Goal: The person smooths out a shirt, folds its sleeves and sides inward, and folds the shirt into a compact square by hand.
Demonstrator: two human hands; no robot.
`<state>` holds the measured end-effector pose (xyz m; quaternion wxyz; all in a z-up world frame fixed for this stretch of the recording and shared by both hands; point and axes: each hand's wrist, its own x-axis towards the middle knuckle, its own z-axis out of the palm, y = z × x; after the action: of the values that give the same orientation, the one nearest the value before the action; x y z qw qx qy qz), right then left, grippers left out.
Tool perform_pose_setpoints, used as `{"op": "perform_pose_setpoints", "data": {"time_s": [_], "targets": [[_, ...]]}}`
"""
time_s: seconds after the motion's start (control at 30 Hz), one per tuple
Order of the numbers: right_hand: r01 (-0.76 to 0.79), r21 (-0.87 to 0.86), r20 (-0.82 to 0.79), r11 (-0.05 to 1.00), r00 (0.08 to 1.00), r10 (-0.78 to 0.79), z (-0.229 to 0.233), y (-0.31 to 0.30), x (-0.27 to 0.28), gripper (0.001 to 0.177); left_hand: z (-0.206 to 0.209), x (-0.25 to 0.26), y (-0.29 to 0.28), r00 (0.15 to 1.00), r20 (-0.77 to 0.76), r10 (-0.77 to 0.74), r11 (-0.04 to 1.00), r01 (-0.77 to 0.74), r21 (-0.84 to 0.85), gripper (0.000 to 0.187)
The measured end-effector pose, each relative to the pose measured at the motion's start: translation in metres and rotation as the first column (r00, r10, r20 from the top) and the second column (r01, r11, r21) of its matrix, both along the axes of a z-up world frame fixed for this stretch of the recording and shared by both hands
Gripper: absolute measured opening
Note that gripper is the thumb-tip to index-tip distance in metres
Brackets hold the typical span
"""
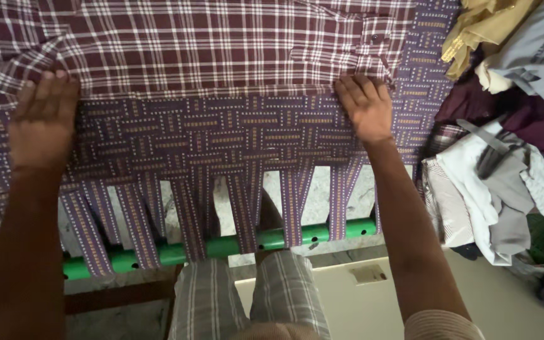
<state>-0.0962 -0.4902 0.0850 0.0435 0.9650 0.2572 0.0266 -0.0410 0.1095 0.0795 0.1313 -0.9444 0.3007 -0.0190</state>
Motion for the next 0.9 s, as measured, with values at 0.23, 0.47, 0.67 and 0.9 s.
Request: {"op": "perform_pose_setpoints", "data": {"time_s": [0.23,0.47,0.67,0.9], "targets": [[0.084,0.059,-0.044,0.995,0.996,-0.082,0.002,0.002,-0.054,0.033,0.022,-0.054,0.018,0.992,-0.091,-0.086,0.996,0.087,0.015,0.037],[0.235,0.195,-0.191,0.952,0.961,-0.198,0.025,0.030,-0.126,0.039,0.007,-0.151,0.022,0.968,-0.225,0.108,0.980,-0.066,0.186,0.049],[0.449,0.293,-0.313,0.844,0.879,-0.359,0.018,0.011,-0.113,0.031,-0.004,-0.145,-0.035,0.887,-0.370,0.278,0.946,-0.320,-0.056,0.049],[0.517,0.429,-0.168,0.741,0.851,-0.497,0.009,-0.010,-0.072,0.043,-0.019,-0.080,-0.196,0.811,-0.585,-0.017,0.821,-0.322,-0.471,0.080]]}}
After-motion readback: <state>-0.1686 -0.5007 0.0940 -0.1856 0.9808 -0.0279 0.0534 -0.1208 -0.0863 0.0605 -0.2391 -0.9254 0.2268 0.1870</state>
